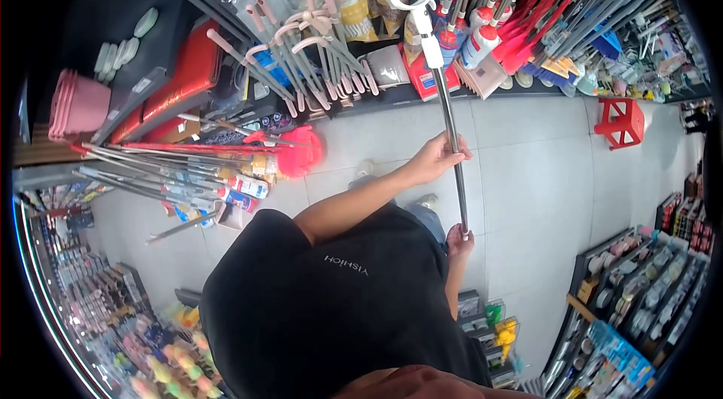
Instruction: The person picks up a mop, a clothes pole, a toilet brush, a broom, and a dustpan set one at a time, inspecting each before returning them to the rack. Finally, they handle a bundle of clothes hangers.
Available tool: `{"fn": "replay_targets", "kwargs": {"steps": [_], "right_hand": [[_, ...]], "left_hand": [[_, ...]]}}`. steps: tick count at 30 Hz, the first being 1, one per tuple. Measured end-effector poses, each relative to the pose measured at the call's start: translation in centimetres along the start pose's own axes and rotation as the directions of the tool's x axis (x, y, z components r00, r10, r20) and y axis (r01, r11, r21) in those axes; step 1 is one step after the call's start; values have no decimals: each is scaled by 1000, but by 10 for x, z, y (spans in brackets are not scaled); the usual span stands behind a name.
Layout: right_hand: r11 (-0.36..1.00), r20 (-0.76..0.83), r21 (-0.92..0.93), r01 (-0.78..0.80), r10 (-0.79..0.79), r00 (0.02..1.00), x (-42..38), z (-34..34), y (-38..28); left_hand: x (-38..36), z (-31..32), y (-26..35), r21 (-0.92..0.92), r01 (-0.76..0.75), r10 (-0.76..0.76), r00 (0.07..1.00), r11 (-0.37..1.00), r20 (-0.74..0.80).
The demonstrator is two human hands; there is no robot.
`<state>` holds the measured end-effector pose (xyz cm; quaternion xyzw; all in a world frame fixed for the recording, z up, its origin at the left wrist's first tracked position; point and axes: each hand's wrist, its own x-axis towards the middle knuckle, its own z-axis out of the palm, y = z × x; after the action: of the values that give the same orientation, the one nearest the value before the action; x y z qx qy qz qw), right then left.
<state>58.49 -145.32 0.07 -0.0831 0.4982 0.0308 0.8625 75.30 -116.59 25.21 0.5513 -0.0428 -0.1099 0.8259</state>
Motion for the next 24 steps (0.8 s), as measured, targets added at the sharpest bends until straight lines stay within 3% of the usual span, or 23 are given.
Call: {"fn": "replay_targets", "kwargs": {"steps": [9, 13, 16, 18, 20, 21, 23, 24], "right_hand": [[976, 56, -217, -32, 45, 997, 18, 15, -118], [991, 166, -127, -45, 66, 984, 4, 21, -139], [993, 210, -110, -44, 66, 975, 3, 30, -147], [998, 249, -58, -19, 33, 968, -1, 31, -153], [997, 265, 61, 36, -51, 963, -1, 39, -157], [991, 272, 76, 107, -123, 954, -4, 44, -161], [963, 275, 109, 246, -267, 924, -17, 59, -173], [956, 350, 112, 271, -293, 890, -22, 63, -182]], "left_hand": [[26, 82, -41, -2, -50, 49, 985, 999, -163], [20, 96, -42, 59, -35, 47, 977, 998, -209], [16, 96, -43, 10, -154, 150, 943, 988, -296], [14, 83, -34, 63, -195, 203, 882, 979, -426], [17, 55, -18, 9, -320, 258, 747, 947, -613], [16, 42, -9, 82, -460, 393, 638, 884, -663], [8, 10, 14, 37, -602, 426, 519, 798, -741], [4, 2, 27, 39, -596, 389, 473, 802, -790]]}}
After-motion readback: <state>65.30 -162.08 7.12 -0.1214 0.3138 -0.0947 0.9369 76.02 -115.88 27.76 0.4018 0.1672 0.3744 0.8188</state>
